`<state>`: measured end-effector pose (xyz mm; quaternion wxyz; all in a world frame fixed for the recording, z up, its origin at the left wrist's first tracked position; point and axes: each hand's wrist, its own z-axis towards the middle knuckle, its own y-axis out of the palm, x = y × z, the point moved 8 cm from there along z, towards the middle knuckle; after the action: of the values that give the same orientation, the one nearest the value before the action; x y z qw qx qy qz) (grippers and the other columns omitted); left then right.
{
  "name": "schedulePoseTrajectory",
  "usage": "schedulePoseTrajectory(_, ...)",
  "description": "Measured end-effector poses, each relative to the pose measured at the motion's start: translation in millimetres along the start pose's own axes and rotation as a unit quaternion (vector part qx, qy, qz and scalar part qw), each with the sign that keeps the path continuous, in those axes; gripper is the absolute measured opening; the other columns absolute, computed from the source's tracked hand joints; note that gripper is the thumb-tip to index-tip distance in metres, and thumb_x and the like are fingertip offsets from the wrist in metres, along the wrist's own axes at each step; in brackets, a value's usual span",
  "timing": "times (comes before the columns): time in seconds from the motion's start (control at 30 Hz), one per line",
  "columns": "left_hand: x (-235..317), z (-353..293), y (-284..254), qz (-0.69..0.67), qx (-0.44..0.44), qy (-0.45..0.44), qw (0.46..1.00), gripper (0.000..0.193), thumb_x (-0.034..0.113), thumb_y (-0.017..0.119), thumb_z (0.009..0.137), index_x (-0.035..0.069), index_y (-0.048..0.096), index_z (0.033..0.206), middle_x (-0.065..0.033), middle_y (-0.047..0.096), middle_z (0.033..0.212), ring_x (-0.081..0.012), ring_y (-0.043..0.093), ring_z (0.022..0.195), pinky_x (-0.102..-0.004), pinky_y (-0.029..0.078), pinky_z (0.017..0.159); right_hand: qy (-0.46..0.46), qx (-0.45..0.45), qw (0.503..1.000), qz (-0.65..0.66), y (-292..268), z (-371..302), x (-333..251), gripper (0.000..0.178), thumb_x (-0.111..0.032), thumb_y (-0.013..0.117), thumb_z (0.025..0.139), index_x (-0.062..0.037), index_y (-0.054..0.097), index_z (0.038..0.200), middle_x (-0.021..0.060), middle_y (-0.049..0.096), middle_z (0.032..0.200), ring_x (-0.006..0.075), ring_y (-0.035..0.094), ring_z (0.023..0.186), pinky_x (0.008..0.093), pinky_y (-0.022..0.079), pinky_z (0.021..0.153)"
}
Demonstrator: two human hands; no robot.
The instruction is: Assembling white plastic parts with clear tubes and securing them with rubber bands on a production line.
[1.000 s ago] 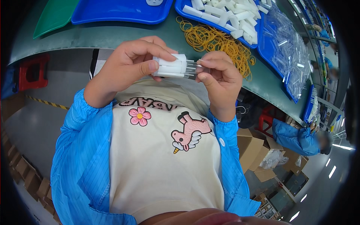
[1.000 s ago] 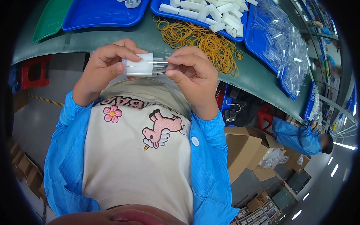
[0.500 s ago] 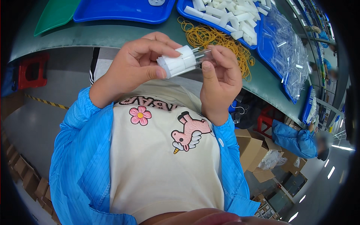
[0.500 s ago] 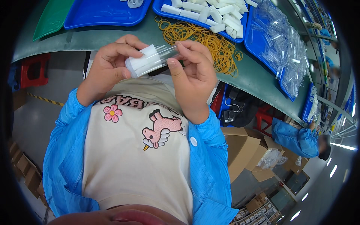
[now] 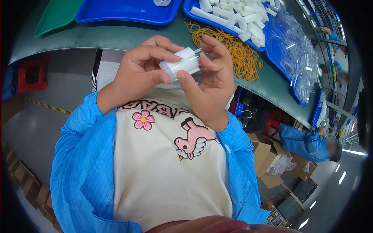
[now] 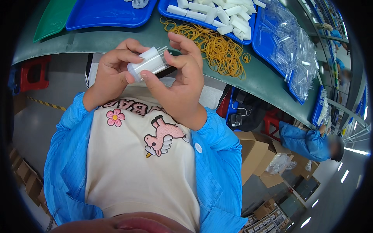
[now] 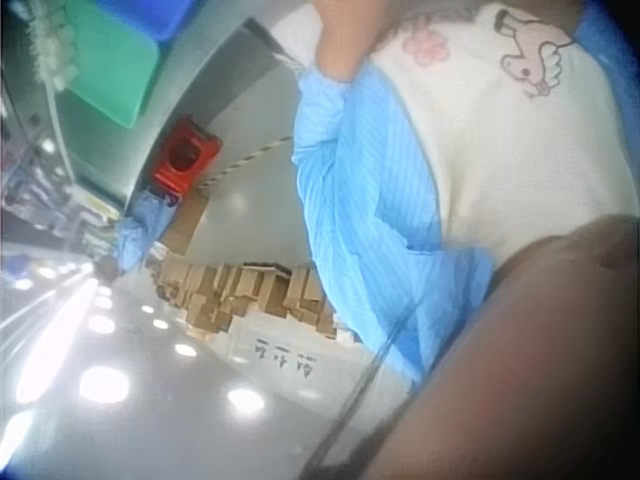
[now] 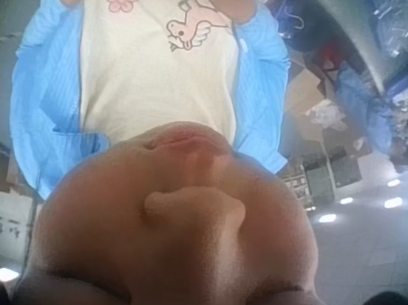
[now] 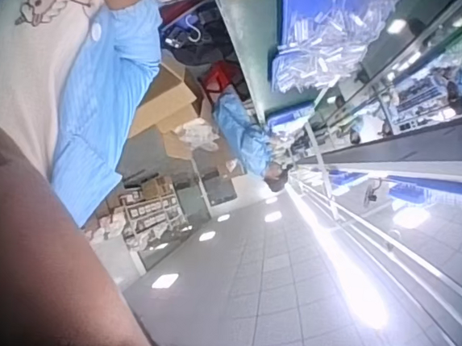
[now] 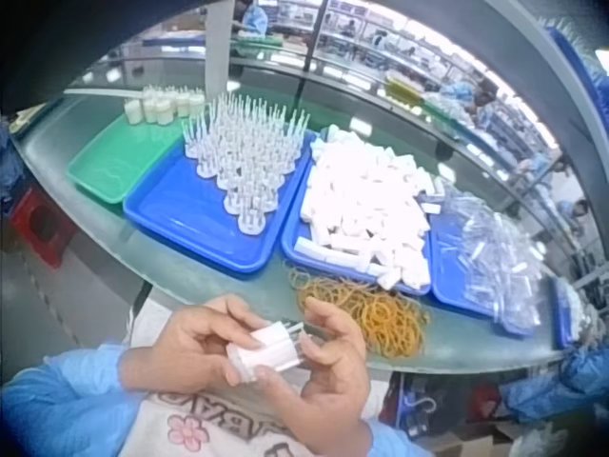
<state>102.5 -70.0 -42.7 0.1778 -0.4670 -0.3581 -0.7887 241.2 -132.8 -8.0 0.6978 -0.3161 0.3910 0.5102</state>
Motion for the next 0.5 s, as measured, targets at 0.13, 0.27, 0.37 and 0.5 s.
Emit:
schedulePoseTrajectory(0.13,5,1,-2,0.003,0.010,0.001,1.000,0.037,0.011,0.078,0.080,0.002,0.067,0.114,-0.0095,0.056,0.120,-0.0189,0.057,0.111,-0.0318,0.051,0.094,-0.030,-0.025,0.998,-0.054,-7,9,-6,0.039,-0.004,0.081,0.072,-0.0012,0.059,0.105,0.0223,0.046,0.135,0.0296,0.052,0.116,0.0395,0.044,0.096)
schedulePoseTrajectory(0.27,4,3,-4,-0.074,0.040,-0.081,0.993,0.048,0.006,0.071,0.084,0.005,0.056,0.130,-0.0109,0.054,0.131,-0.0205,0.057,0.114,-0.0319,0.053,0.092,-0.045,0.050,0.975,-0.210,-55,27,-9,0.029,-0.005,0.074,0.079,-0.0013,0.066,0.107,0.0134,0.064,0.114,0.0228,0.061,0.102,0.0345,0.047,0.092)
schedulePoseTrajectory(0.37,4,-1,-11,-0.087,0.075,-0.113,0.987,0.059,0.004,0.067,0.086,0.007,0.045,0.140,-0.0127,0.051,0.138,-0.0218,0.057,0.117,-0.0318,0.055,0.091,-0.077,0.139,0.915,-0.371,-119,48,-14,0.023,-0.007,0.072,0.082,-0.0038,0.069,0.105,0.0109,0.067,0.108,0.0203,0.062,0.099,0.0314,0.049,0.085)
schedulePoseTrajectory(0.5,7,3,-17,-0.115,0.108,-0.101,0.982,0.066,0.010,0.066,0.089,0.009,0.034,0.147,-0.0139,0.051,0.139,-0.0230,0.058,0.118,-0.0314,0.056,0.090,0.025,0.208,0.876,-0.434,-220,59,0,0.023,-0.012,0.067,0.086,-0.0047,0.069,0.109,0.0098,0.068,0.105,0.0179,0.063,0.094,0.0294,0.050,0.076)
